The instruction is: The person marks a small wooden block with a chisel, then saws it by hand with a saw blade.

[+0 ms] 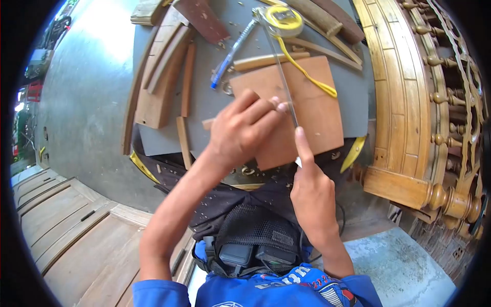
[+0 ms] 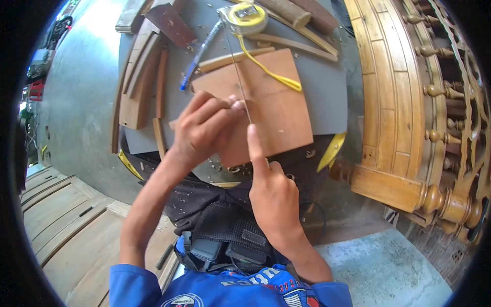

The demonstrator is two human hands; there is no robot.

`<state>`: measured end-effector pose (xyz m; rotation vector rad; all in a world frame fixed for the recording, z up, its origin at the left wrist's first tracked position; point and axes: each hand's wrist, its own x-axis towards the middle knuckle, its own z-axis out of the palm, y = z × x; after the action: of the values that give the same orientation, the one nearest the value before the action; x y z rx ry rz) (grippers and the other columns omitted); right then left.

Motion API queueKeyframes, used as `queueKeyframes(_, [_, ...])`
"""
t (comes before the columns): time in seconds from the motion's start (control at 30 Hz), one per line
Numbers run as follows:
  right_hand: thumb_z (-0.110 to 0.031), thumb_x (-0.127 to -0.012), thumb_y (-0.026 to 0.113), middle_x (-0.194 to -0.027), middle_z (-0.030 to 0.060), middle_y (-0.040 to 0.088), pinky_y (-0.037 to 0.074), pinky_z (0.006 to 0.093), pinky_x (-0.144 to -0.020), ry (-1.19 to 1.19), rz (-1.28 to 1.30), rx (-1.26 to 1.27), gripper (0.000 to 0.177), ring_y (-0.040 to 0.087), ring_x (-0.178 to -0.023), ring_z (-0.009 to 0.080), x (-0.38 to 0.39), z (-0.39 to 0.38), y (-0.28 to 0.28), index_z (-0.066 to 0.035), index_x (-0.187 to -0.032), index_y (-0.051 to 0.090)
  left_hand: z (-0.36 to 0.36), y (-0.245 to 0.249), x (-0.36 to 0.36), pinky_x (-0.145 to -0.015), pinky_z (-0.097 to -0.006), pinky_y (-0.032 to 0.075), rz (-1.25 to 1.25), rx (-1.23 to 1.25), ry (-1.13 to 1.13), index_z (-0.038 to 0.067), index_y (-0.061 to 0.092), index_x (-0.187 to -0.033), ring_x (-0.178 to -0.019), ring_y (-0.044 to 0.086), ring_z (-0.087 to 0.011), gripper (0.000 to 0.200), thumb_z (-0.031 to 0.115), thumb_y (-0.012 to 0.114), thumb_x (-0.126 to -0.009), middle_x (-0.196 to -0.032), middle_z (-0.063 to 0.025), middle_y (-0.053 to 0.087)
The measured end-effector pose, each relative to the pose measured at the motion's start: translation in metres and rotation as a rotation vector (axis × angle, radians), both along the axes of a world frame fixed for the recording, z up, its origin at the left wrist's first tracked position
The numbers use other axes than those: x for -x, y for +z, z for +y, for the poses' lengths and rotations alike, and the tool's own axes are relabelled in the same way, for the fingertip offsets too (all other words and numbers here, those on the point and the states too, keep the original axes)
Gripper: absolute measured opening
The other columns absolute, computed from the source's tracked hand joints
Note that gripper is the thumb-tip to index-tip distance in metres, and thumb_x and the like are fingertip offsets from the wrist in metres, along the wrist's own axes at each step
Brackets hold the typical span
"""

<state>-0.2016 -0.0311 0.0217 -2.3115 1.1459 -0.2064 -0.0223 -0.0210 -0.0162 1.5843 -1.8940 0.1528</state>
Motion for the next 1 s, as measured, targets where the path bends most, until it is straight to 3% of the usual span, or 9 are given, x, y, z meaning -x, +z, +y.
queueKeyframes(0.1, [0.006, -0.075, 0.051, -0.068, 0.0176, 0.055, 0.051, 0.0466, -0.053, -0.011, -0.054, 0.006, 0.079, 0.060, -0.058, 0.0384, -0.004, -0.004, -0.009, -0.022, -0.144, 0.023, -0.005, 0.002, 0.005, -0.060, -0.0277, 0.048, 0.052, 0.061, 0.065, 0.002, 0.066, -0.084, -0.067, 0.055, -0.0193, 0.024, -0.002, 0.070, -0.061, -0.079, -0.0061, 0.062])
queueKeyframes(0.2, [0.005, -0.076, 0.051, -0.068, 0.0178, 0.055, 0.051, 0.0457, -0.052, -0.006, -0.132, 0.039, 0.078, 0.060, -0.057, 0.0382, -0.009, -0.010, -0.016, -0.020, -0.143, 0.023, -0.009, -0.001, -0.004, -0.061, -0.0272, 0.050, -0.022, 0.082, 0.050, -0.003, 0.064, -0.093, -0.070, 0.055, -0.0174, 0.031, 0.005, 0.065, -0.063, -0.087, -0.0078, 0.061])
queueKeyframes(0.4, [0.002, -0.076, 0.054, -0.065, 0.0166, 0.056, 0.053, 0.0406, -0.050, -0.006, -0.066, 0.146, 0.077, 0.062, -0.055, 0.0349, -0.044, -0.024, -0.013, -0.019, -0.143, 0.023, -0.029, 0.001, -0.024, -0.059, -0.0290, 0.047, 0.009, 0.134, 0.130, 0.003, 0.065, -0.083, -0.067, 0.053, -0.0192, 0.014, 0.002, 0.068, -0.068, -0.076, -0.0033, 0.059])
queueKeyframes(0.53, [0.001, -0.076, 0.054, -0.063, 0.0152, 0.059, 0.053, 0.0402, -0.049, -0.031, -0.184, 0.229, 0.076, 0.063, -0.054, 0.0322, -0.047, -0.028, -0.022, -0.017, -0.143, 0.025, -0.033, 0.002, -0.030, -0.057, -0.0288, 0.047, 0.001, 0.146, 0.139, 0.004, 0.065, -0.079, -0.066, 0.052, -0.0186, 0.008, 0.002, 0.068, -0.072, -0.074, -0.0030, 0.057])
queueKeyframes(0.73, [-0.001, -0.078, 0.049, -0.060, 0.0175, 0.059, 0.052, 0.0453, -0.052, -0.005, -0.225, 0.188, 0.072, 0.062, -0.055, 0.0357, -0.073, -0.056, -0.022, -0.014, -0.144, 0.024, -0.056, 0.007, -0.055, -0.062, -0.0300, 0.047, -0.026, 0.194, 0.145, 0.004, 0.064, -0.079, -0.068, 0.053, -0.0200, 0.006, 0.003, 0.067, -0.074, -0.074, -0.0037, 0.058])
queueKeyframes(0.87, [0.000, -0.078, 0.048, -0.061, 0.0194, 0.059, 0.051, 0.0470, -0.054, 0.012, -0.137, 0.190, 0.074, 0.062, -0.059, 0.0378, -0.086, -0.063, -0.015, -0.014, -0.145, 0.018, -0.065, 0.014, -0.070, -0.061, -0.0323, 0.044, -0.011, 0.169, 0.093, 0.003, 0.060, -0.071, -0.065, 0.050, -0.0232, 0.007, 0.003, 0.065, -0.076, -0.068, -0.0065, 0.053])
queueKeyframes(0.9, [-0.006, -0.086, 0.048, -0.058, 0.0230, 0.056, 0.048, 0.0510, -0.056, -0.012, -0.167, 0.141, 0.062, 0.060, -0.060, 0.0403, -0.084, -0.061, -0.015, -0.015, -0.143, 0.025, -0.064, 0.013, -0.068, -0.060, -0.0333, 0.043, 0.010, 0.176, 0.082, 0.003, 0.057, -0.067, -0.063, 0.048, -0.0241, 0.012, 0.002, 0.064, -0.077, -0.066, -0.0075, 0.050])
queueKeyframes(1.0, [-0.008, -0.089, 0.045, -0.058, 0.0235, 0.056, 0.048, 0.0516, -0.057, 0.027, -0.127, 0.107, 0.058, 0.060, -0.060, 0.0413, -0.077, -0.057, -0.007, -0.017, -0.143, 0.024, -0.050, 0.015, -0.056, -0.062, -0.0329, 0.044, 0.087, 0.152, 0.143, 0.002, 0.056, -0.066, -0.067, 0.050, -0.0242, 0.013, 0.002, 0.063, -0.078, -0.070, -0.0080, 0.053])
